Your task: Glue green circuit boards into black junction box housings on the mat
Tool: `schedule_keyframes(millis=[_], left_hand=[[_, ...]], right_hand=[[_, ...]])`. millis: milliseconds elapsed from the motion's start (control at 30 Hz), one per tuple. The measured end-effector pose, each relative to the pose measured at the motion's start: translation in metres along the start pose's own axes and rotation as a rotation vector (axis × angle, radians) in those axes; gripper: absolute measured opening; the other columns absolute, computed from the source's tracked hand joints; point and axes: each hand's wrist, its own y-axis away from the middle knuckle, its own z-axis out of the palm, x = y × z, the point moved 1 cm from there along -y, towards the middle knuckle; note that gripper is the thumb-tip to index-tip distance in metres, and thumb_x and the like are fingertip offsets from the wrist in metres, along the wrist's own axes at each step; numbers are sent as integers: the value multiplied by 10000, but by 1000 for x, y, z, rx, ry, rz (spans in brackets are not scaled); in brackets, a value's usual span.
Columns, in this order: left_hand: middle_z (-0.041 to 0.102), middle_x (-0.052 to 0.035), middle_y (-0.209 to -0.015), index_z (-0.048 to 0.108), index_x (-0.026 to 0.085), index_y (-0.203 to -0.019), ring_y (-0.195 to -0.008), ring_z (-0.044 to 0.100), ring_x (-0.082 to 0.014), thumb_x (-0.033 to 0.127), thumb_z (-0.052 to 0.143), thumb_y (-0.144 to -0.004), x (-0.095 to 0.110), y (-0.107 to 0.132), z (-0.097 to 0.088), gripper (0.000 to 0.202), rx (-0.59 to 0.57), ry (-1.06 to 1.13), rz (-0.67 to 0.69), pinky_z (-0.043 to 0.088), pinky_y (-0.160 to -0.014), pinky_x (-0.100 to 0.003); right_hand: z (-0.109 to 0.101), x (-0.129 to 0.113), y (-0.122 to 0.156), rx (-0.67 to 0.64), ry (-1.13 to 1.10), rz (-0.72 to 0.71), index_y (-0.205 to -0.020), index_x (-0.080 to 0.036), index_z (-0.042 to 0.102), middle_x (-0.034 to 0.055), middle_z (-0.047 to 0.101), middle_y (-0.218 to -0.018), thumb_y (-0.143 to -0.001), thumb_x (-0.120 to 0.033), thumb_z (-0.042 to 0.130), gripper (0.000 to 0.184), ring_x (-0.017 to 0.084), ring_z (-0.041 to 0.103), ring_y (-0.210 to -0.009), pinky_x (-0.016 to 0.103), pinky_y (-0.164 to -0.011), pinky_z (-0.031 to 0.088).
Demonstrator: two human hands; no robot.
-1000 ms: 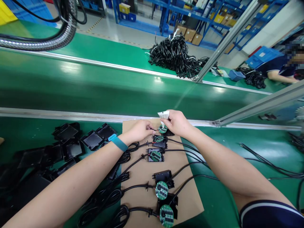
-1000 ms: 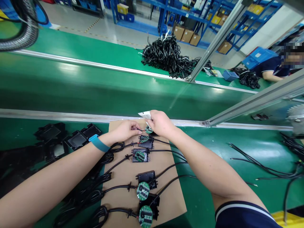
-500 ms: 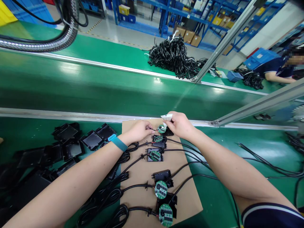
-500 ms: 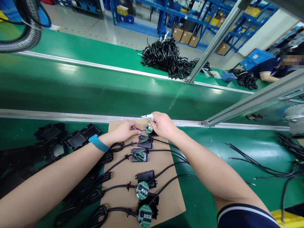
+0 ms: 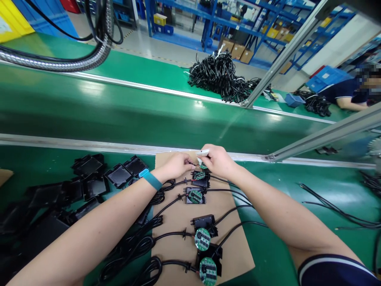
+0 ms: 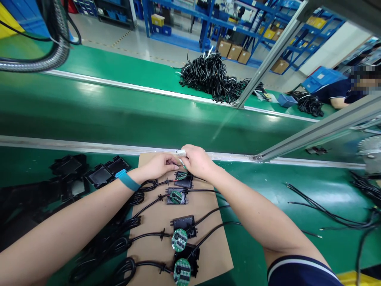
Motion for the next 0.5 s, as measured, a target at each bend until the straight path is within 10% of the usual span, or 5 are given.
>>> schedule_keyframes(millis=[500], left_hand=[[745,-23,-813,746,180,-859,-723,632,-171,320,680,-818,1,1,1,161,-7,9,-27,460,-684,-284]], right_hand=[[1,2,-1,-37,27,1,-812,-185,598,50,619,-833,-928,-132,508,156,182,573,-798,276,-735,402]])
